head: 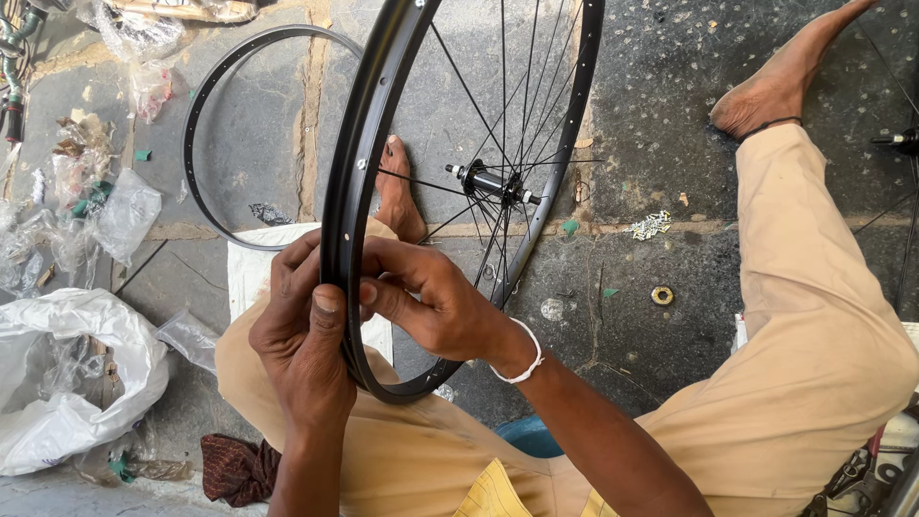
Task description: The person sits on the ground and laces a bicycle wheel by inserting spokes into the rim and hub. They repeatedly thread the spoke ends through the rim holes and tighten them by hand to secure the wheel structure.
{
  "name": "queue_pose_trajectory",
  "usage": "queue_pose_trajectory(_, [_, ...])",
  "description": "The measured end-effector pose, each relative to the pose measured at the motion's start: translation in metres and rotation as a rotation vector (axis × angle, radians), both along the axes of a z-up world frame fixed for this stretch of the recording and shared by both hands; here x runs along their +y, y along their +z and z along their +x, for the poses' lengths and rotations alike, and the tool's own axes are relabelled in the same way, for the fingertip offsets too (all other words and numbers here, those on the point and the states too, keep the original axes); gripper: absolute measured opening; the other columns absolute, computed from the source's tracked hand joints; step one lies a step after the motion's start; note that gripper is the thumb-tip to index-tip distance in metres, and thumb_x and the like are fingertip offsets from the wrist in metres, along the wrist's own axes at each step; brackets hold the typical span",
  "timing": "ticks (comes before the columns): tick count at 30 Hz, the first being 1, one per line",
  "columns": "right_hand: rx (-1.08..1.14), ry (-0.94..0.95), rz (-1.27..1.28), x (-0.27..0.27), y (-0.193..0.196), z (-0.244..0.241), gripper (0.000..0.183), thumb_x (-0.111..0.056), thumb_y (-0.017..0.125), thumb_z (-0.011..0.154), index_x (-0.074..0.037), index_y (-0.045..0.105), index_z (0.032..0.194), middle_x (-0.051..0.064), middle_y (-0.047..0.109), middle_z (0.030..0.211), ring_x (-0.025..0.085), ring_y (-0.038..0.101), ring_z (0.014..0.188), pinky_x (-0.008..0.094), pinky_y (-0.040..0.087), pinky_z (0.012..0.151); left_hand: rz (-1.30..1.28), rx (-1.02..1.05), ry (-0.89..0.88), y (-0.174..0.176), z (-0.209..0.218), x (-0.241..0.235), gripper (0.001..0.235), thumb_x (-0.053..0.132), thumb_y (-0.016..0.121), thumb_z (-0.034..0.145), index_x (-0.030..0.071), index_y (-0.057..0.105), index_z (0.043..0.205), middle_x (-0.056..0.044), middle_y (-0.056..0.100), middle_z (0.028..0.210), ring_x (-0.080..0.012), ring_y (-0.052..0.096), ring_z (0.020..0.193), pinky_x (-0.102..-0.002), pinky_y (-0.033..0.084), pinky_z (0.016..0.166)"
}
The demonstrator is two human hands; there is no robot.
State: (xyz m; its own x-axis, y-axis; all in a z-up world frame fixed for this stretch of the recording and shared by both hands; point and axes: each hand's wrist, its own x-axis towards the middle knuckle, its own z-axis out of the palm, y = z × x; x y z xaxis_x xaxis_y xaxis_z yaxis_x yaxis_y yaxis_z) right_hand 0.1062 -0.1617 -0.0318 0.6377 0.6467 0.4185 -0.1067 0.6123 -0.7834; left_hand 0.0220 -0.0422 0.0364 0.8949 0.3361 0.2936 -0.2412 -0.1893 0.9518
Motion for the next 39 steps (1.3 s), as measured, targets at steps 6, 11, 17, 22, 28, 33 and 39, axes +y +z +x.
queue_pose_trajectory(6, [0.036, 0.017, -0.052, 0.002, -0.004, -0.002, 0.027, -0.018, 0.061, 0.11, -0.008, 0.063, 0.134, 0.0, 0.064, 0.098, 0.01, 0.06, 0.09, 0.027, 0.053, 0.082, -0.07, 0.043, 0.032, -0.001, -0.004, 0.001, 0.047, 0.033, 0.069, 0.102, -0.001, 0.065, 0.134, -0.014, 0.054, 0.138, -0.0226, 0.057, 0.112, -0.035, 0.056, 0.089])
queue_pose_trajectory(11, [0.087, 0.031, 0.088, -0.002, 0.002, -0.001, 0.027, -0.014, 0.069, 0.104, -0.007, 0.056, 0.126, 0.0, 0.061, 0.109, 0.011, 0.062, 0.104, 0.029, 0.054, 0.094, 0.015, -0.013, -0.003, -0.004, -0.003, 0.0, 0.045, 0.031, 0.068, 0.111, -0.003, 0.064, 0.14, -0.015, 0.054, 0.143, -0.0225, 0.056, 0.135, -0.037, 0.055, 0.112])
queue_pose_trajectory(17, [0.014, 0.0, -0.114, 0.0, 0.005, -0.001, 0.021, -0.008, 0.058, 0.106, -0.006, 0.062, 0.126, 0.002, 0.062, 0.1, 0.013, 0.061, 0.094, 0.031, 0.054, 0.087, -0.098, 0.02, 0.026, -0.002, -0.003, -0.002, 0.045, 0.031, 0.068, 0.102, -0.002, 0.065, 0.133, -0.013, 0.054, 0.135, -0.0207, 0.06, 0.109, -0.036, 0.057, 0.086])
queue_pose_trajectory(22, [0.14, 0.075, 0.159, -0.002, 0.001, -0.002, 0.044, -0.007, 0.072, 0.097, -0.009, 0.051, 0.135, -0.001, 0.059, 0.122, 0.011, 0.061, 0.115, 0.03, 0.054, 0.103, 0.029, -0.021, 0.01, 0.002, -0.002, -0.006, 0.044, 0.03, 0.067, 0.11, -0.003, 0.065, 0.14, -0.013, 0.055, 0.143, -0.021, 0.059, 0.134, -0.037, 0.055, 0.114])
queue_pose_trajectory(28, [0.134, 0.06, 0.08, -0.002, -0.002, -0.006, 0.021, -0.001, 0.063, 0.106, -0.005, 0.058, 0.127, 0.004, 0.06, 0.114, 0.012, 0.057, 0.103, 0.028, 0.053, 0.095, 0.101, -0.023, 0.005, -0.002, -0.005, -0.001, 0.041, 0.03, 0.066, 0.114, -0.005, 0.064, 0.136, -0.013, 0.057, 0.139, -0.0189, 0.058, 0.13, -0.033, 0.05, 0.112])
queue_pose_trajectory(33, [0.362, -0.589, -0.194, -0.007, -0.022, -0.04, 0.032, -0.001, 0.066, 0.089, -0.006, 0.055, 0.118, 0.005, 0.059, 0.116, 0.015, 0.059, 0.097, 0.03, 0.055, 0.078, 0.006, 0.146, 0.167, -0.021, -0.03, -0.011, 0.035, 0.033, 0.061, 0.108, -0.002, 0.057, 0.11, -0.01, 0.064, 0.094, -0.014, 0.061, 0.082, -0.028, 0.051, 0.073])
queue_pose_trajectory(39, [0.308, -1.019, -0.709, -0.015, -0.082, -0.024, 0.027, -0.001, 0.065, 0.088, -0.003, 0.056, 0.113, 0.01, 0.061, 0.115, 0.02, 0.064, 0.098, 0.033, 0.056, 0.081, -0.171, 0.311, -0.113, -0.007, -0.006, -0.008, 0.034, 0.035, 0.056, 0.109, 0.001, 0.056, 0.101, -0.007, 0.064, 0.077, -0.0106, 0.059, 0.063, -0.025, 0.046, 0.059])
